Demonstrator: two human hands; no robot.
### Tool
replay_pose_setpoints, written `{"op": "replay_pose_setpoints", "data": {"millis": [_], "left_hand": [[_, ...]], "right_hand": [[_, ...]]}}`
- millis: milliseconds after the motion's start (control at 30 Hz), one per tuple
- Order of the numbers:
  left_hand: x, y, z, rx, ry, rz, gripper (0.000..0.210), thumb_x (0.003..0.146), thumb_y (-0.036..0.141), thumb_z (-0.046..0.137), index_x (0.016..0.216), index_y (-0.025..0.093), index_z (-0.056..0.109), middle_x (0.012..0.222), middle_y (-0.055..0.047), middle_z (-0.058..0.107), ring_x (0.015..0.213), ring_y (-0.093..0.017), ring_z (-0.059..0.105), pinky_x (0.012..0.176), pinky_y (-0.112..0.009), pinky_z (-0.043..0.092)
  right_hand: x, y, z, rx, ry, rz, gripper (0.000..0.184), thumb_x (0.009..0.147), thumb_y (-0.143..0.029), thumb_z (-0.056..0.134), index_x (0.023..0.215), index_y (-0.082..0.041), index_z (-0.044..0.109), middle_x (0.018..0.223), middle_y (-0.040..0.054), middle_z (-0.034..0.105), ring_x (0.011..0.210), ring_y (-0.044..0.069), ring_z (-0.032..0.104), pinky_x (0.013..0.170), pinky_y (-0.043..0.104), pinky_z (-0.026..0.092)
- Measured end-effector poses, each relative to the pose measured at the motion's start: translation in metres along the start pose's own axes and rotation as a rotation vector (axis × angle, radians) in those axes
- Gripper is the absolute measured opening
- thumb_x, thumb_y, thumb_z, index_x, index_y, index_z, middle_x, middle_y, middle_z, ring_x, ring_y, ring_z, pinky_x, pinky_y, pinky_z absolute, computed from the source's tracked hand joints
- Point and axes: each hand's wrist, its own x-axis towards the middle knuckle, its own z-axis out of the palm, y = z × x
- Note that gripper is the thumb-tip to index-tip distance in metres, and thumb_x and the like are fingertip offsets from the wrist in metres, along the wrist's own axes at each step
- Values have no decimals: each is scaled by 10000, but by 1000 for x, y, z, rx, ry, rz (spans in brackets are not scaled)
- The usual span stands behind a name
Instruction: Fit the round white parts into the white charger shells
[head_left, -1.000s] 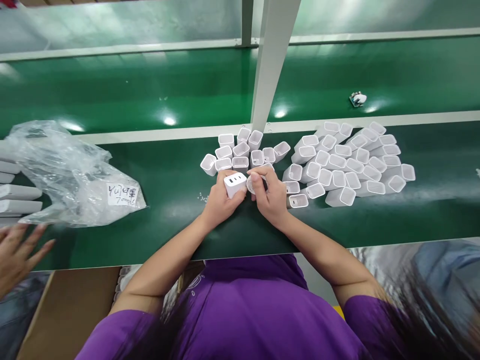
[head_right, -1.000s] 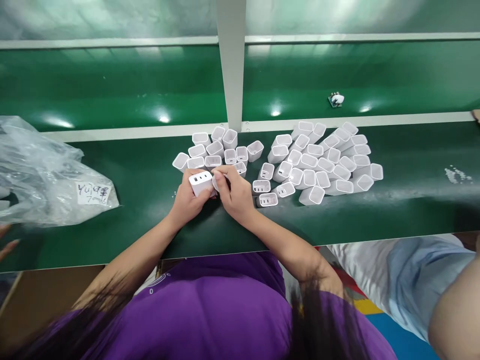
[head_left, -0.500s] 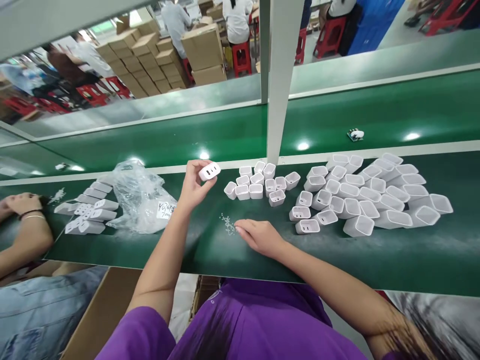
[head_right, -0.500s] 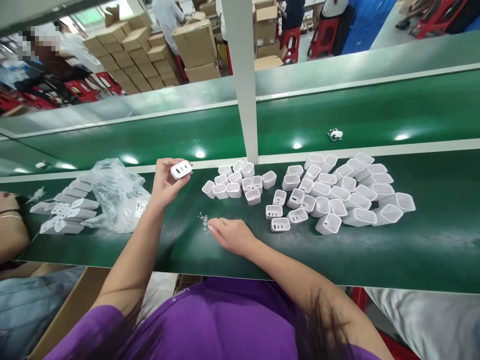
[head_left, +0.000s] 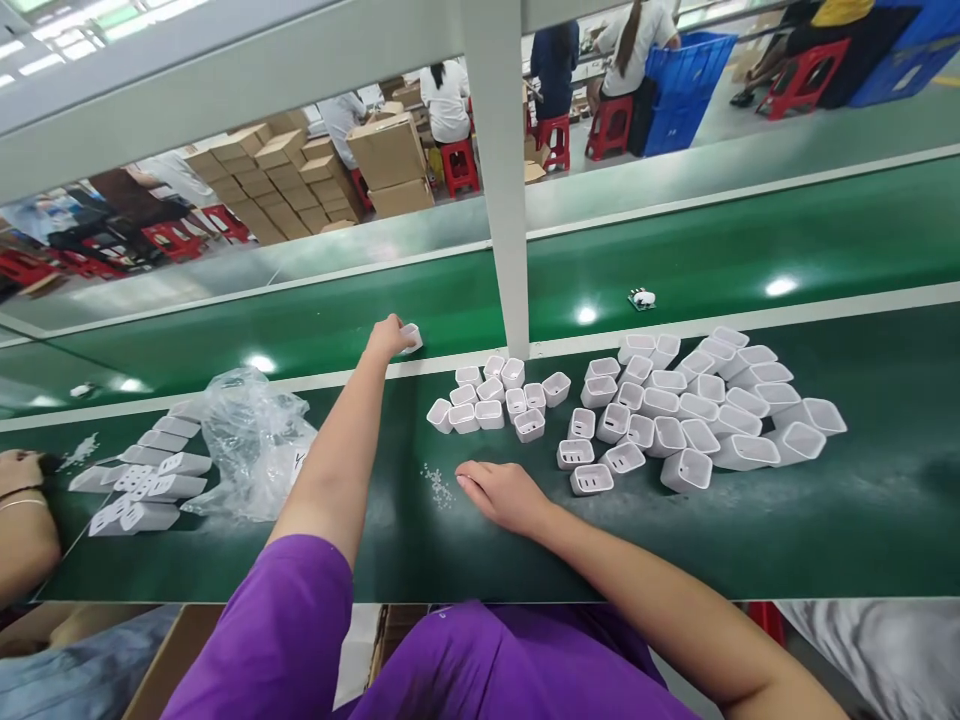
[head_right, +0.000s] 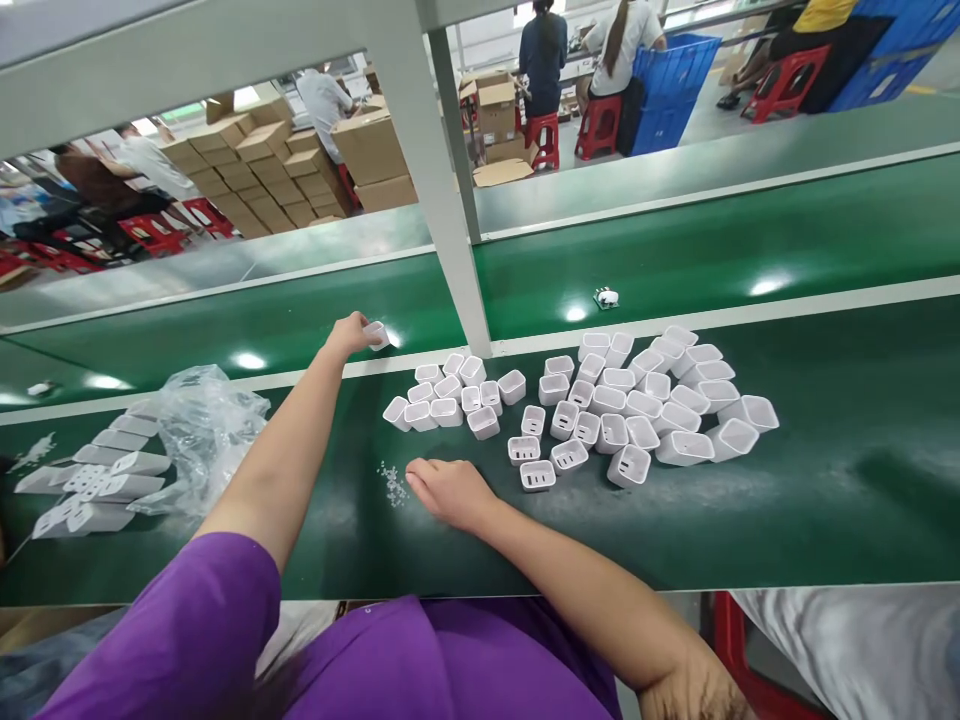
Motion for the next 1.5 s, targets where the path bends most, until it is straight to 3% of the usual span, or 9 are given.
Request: {"op": "replay_pose_setpoints", "data": {"millis": [100,200,300,467,567,733,933,1133,1500], "left_hand": [[1,4,9,58,0,-33,345,665,123,737,928,167,518,1118,-248,652,1122,-396,614,914,-471,488],[-10,4,9,92,54,-27,478,738,214,731,1151,100,518,1323,-323,540,1295,-433,506,1033,-501,422],[-34,0,1,78,70,100,573,822,354,674,1297,96,486,1458,-270,462,1382,-387,426,1127,-471,347],[-93,-18,-3,-49,-383,440,596,715,575,723,1175,203,646,1268,-115,656,1036,-292,633,853,-366,505],[-119,-30,1,-71,-465,487,615,634,565,793,1136,229,679,1160,-76,694,911,-251,635,771,-328,492],[-138,-49,1,-212,-349,407,418,678,427,763,1016,207,654,1016,-41,696,785,-184,617,720,-309,490],[-153,-58,5,-918,-322,104,547,542,241,754,997,217,452,948,-14,628,804,-178,682,675,-313,594],[-167,-48,7,-1231,-379,23,638,509,123,701,1112,229,521,950,1,600,858,-184,723,723,-298,636],[-188,-26,18,-1333,-387,19,552,500,134,745,1006,206,537,896,6,629,837,-190,713,761,-355,631]], "right_hand": [[1,0,-1,23,3,12,214,1035,-273,455,1042,-187,650,902,41,748,789,145,708,643,222,419],[1,0,-4,78,18,40,199,1030,-266,466,1027,-185,647,894,38,748,787,143,703,656,220,418],[2,0,-8,157,39,90,171,1022,-257,484,1021,-186,640,892,22,744,779,130,695,687,211,430],[5,1,-12,266,48,220,214,986,-349,567,896,-180,662,761,-11,704,666,114,641,644,203,405],[7,2,-11,281,23,287,271,938,-357,642,740,-173,660,673,-23,664,640,108,614,639,203,389],[13,-2,-8,180,-74,240,104,923,-177,627,949,-166,728,919,26,719,822,119,664,733,206,438],[22,-22,-10,-286,-319,126,287,1033,-292,460,1198,-264,692,1200,20,686,865,158,695,627,263,410],[35,-37,-18,-422,-434,30,278,1027,-208,431,1066,-202,706,1114,51,688,811,160,683,565,275,326],[37,-45,-16,-435,-459,-86,325,990,-54,353,1023,-117,669,975,116,679,783,171,664,555,285,311]]}}
